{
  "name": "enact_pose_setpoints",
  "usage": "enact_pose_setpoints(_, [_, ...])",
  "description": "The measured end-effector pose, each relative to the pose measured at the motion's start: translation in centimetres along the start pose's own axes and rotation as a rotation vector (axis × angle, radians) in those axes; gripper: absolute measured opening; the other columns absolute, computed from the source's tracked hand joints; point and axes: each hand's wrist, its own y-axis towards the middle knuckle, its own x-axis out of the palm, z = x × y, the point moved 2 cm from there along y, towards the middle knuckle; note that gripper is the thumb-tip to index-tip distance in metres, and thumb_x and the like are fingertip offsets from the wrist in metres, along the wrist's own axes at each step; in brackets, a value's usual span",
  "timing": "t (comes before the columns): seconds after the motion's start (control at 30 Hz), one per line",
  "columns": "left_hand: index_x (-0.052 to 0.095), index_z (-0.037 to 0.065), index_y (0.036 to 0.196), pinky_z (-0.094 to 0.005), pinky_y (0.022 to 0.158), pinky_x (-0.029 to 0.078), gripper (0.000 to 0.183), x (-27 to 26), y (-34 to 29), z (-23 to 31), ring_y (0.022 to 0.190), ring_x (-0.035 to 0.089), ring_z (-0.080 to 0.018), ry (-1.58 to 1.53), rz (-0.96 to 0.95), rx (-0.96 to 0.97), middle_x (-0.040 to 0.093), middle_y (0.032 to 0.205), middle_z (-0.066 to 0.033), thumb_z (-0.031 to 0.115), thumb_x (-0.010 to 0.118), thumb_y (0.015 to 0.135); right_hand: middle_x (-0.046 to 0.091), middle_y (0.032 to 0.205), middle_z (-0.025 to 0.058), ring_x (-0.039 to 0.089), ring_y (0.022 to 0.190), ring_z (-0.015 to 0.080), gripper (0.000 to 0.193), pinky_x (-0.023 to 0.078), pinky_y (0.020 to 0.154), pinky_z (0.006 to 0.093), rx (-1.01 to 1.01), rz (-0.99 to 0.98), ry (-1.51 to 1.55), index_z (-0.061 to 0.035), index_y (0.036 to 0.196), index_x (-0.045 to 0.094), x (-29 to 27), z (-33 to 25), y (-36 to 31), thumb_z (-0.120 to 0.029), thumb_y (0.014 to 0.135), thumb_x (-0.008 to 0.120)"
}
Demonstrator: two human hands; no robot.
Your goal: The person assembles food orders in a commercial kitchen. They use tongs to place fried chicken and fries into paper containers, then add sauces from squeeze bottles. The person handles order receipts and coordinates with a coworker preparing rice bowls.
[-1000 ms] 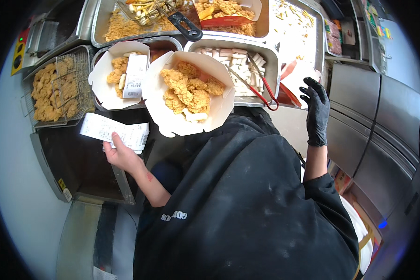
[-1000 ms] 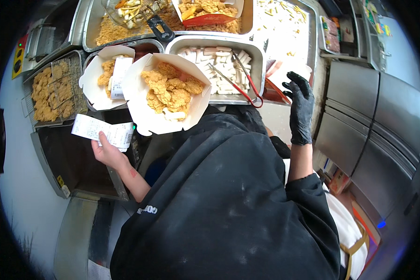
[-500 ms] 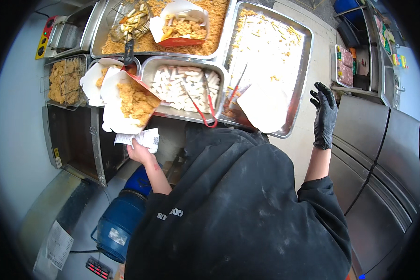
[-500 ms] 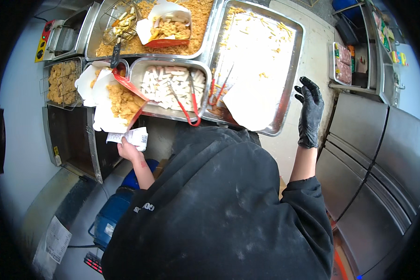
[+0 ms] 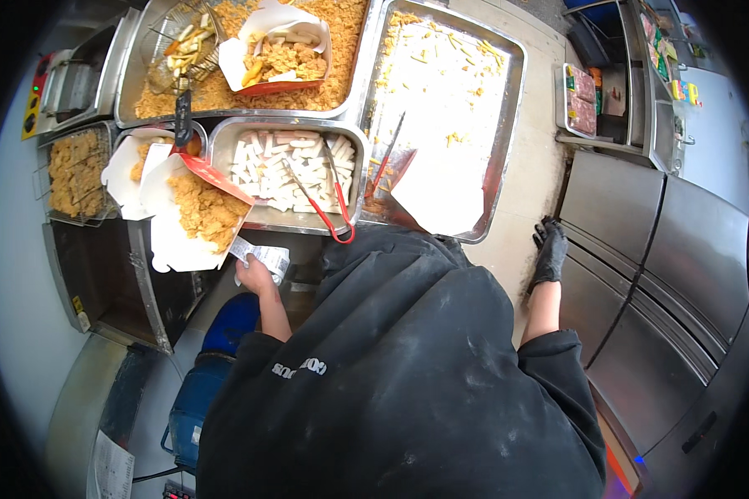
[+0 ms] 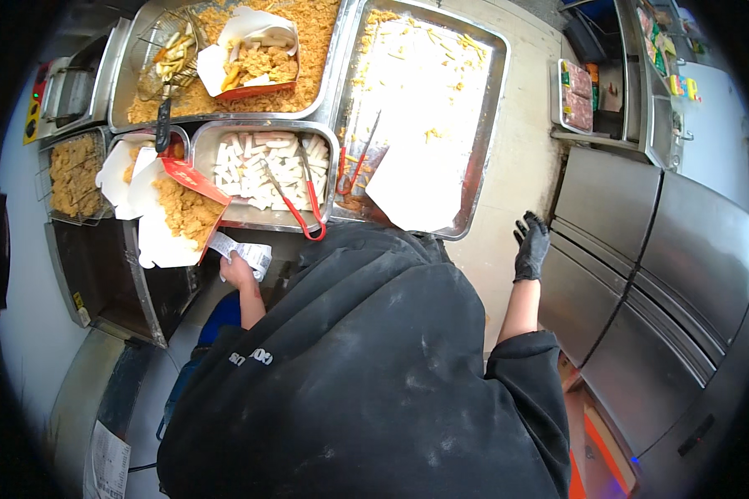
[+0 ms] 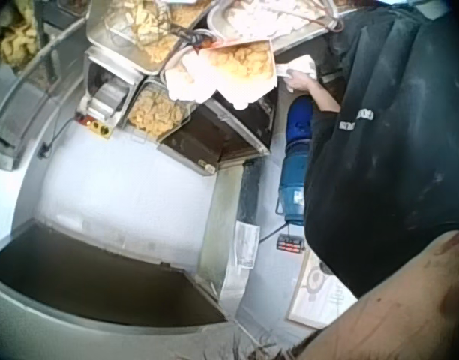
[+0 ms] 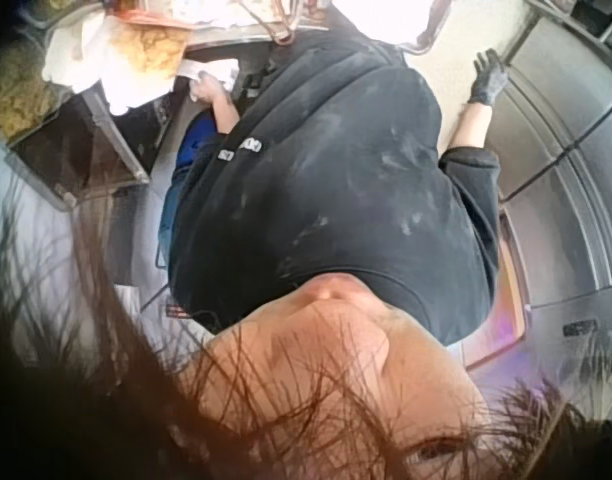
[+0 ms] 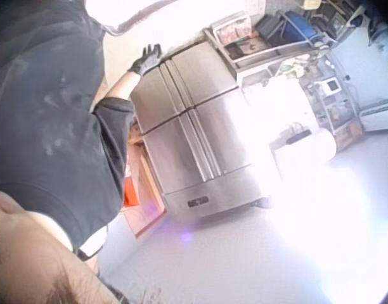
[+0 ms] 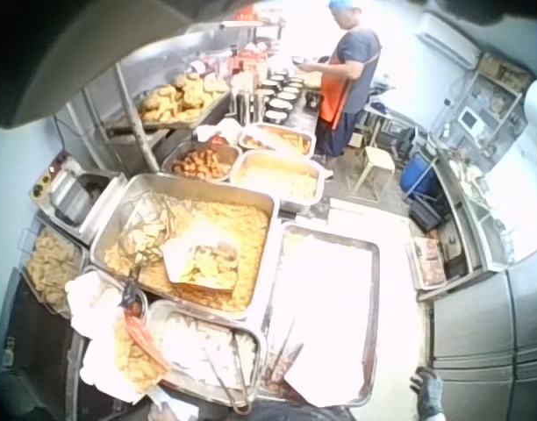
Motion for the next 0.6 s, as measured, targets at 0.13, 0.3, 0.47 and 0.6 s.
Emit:
enact_pose_setpoints(0.13, [0.059,-0.013,0.114,-0.043,0.087,0.048,0.044,1.5,-0.2,-1.0,0.095,0.064,-0.041,0.352,-0.04,0.108,0.065,0.106,-0.0308,0.023,0.057,0.089,0.063,0.121,0.0125,0.065,0.102,0.0288,0.035,0.053,0.081,0.0392,0.173,0.009,-0.044,-0.0063,0.122,0.064,-1.9,4.5,0.8,-0.02,0.09,0.056])
enact_pose_setpoints(0.3, [0.061,-0.011,0.115,-0.0459,0.09,0.047,0.047,3.0,0.2,-3.2,0.098,0.062,-0.0463,0.461,-0.077,0.087,0.064,0.106,-0.0334,0.026,0.057,0.087,0.061,0.124,0.0137,0.064,0.104,0.0282,0.04,0.052,0.083,0.0383,0.259,-0.021,-0.126,-0.006,0.126,0.061,-2.4,4.6,0.2,-0.022,0.09,0.056])
enact_pose_setpoints(0.47, [0.063,-0.008,0.109,-0.0472,0.089,0.047,0.042,4.0,-0.6,-5.7,0.099,0.062,-0.0461,0.539,-0.03,0.105,0.065,0.105,-0.0326,0.026,0.056,0.085,0.062,0.119,0.0121,0.066,0.098,0.027,0.039,0.053,0.076,0.036,0.209,-0.07,-0.199,-0.0062,0.124,0.061,-3.7,2.5,1.8,-0.027,0.091,0.058])
enact_pose_setpoints(0.6, [0.067,0.001,0.105,-0.0501,0.087,0.048,0.034,5.2,-3.1,-5.5,0.099,0.062,-0.0468,0.542,-0.019,0.034,0.067,0.104,-0.0276,0.026,0.058,0.084,0.061,0.117,0.0113,0.065,0.094,0.025,0.039,0.053,0.074,0.0362,0.152,-0.114,-0.215,-0.0077,0.122,0.06,-4.6,1.6,5.0,-0.029,0.09,0.06])
